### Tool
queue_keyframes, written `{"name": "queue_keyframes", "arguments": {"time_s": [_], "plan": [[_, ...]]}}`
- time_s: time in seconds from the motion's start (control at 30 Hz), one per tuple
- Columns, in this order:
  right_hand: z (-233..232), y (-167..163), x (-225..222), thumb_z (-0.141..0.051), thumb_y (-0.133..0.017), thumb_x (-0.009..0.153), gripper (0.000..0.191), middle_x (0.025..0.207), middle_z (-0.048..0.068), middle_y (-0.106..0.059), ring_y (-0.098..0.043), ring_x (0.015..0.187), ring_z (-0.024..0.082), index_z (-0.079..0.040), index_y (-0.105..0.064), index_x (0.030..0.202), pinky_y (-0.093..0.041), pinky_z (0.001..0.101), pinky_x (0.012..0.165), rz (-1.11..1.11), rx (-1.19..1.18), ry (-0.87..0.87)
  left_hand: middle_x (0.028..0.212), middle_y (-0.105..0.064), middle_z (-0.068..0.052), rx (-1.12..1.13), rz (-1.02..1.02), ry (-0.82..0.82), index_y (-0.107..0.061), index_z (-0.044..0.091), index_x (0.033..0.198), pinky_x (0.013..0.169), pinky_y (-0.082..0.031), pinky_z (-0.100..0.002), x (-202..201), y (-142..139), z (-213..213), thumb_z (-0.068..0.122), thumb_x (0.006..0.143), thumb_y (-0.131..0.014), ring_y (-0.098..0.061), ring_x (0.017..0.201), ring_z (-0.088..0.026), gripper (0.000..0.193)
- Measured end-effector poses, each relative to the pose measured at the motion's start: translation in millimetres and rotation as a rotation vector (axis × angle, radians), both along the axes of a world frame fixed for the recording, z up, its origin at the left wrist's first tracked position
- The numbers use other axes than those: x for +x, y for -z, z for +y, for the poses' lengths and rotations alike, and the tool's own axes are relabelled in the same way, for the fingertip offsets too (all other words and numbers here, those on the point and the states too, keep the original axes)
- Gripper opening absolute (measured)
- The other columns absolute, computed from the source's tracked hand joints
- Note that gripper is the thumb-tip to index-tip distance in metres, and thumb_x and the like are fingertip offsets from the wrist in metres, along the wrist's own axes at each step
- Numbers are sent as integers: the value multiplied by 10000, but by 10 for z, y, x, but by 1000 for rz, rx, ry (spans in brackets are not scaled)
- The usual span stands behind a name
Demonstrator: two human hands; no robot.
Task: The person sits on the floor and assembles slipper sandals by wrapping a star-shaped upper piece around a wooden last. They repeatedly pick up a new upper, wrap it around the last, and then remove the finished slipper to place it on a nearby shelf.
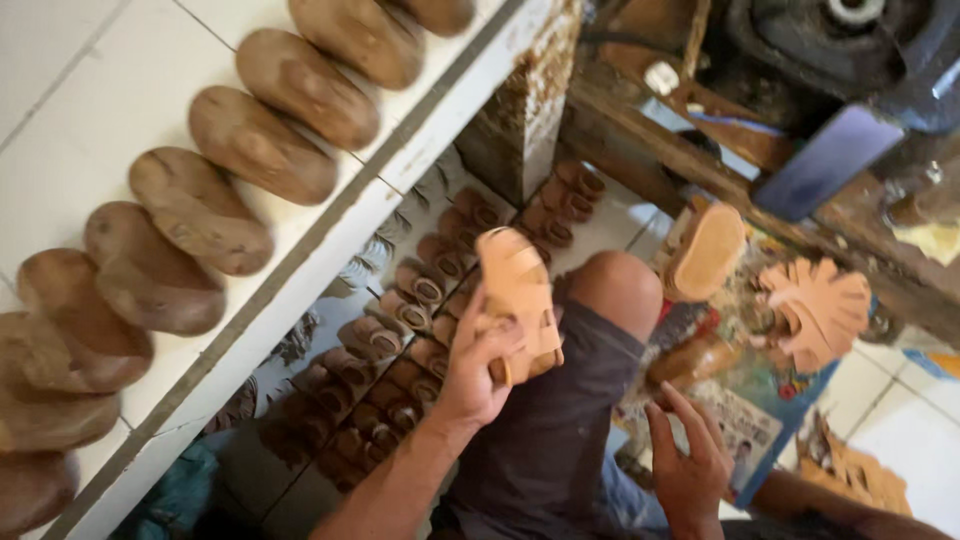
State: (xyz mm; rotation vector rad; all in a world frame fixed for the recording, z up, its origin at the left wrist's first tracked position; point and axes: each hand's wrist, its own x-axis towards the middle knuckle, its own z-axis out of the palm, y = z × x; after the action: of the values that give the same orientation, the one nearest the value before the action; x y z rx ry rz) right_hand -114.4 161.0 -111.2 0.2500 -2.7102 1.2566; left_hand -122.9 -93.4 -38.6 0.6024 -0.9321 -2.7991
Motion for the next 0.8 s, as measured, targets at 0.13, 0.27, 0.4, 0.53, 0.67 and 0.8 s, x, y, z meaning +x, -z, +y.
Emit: {"name": "queue_keyframes", "arguments": {"time_s": [0.13,0.27,0.4,0.53,0.67,0.8], "plan": [[42,124,-40,-100,-745,948,249,1117,130,-733,-707,1018,242,-33,-727,1187,-533,330,896,22,44,-43,1162,-632,-214,7,227,28,-441,35,1378,970,-578,-501,-14,14,-64,47,845,-537,-657,1088,-359,542],[123,202,-13,-90,-736,964,231,1056,127,-737,-704,952,219,-14,-738,1182,-526,326,866,-38,18,-75,1103,-617,-177,151,119,6,-474,81,1395,818,-587,-479,93,250,82,95,852,-558,-670,915,-333,549],[227,250,52,-69,-708,1021,199,1010,119,-736,-703,911,173,16,-718,1202,-534,290,838,-97,-53,-79,1185,-631,-98,81,-38,-140,-523,48,1372,932,-562,-385,337,577,174,63,830,-600,-670,1029,-215,547],[303,289,118,-31,-658,1088,188,1034,127,-741,-707,949,173,51,-706,1249,-546,273,883,-180,-135,-61,1041,-679,-130,266,-99,-156,-609,-5,1210,826,-593,-414,755,965,-414,143,827,-661,-695,896,-266,413],[236,313,144,-3,-647,1115,194,1086,134,-728,-717,985,183,75,-687,1287,-569,282,932,-244,-353,-47,945,-704,-94,168,-293,-253,-650,36,1011,816,-594,-393,1463,1293,-1205,172,820,-703,-701,854,-229,240],[169,275,208,12,-641,1133,176,1076,163,-726,-726,999,206,96,-676,1284,-587,299,940,-271,-288,-110,875,-706,-66,49,-463,-492,-652,74,930,772,-572,-366,2294,1518,-1539,206,869,-663,-690,816,-222,146]]}}
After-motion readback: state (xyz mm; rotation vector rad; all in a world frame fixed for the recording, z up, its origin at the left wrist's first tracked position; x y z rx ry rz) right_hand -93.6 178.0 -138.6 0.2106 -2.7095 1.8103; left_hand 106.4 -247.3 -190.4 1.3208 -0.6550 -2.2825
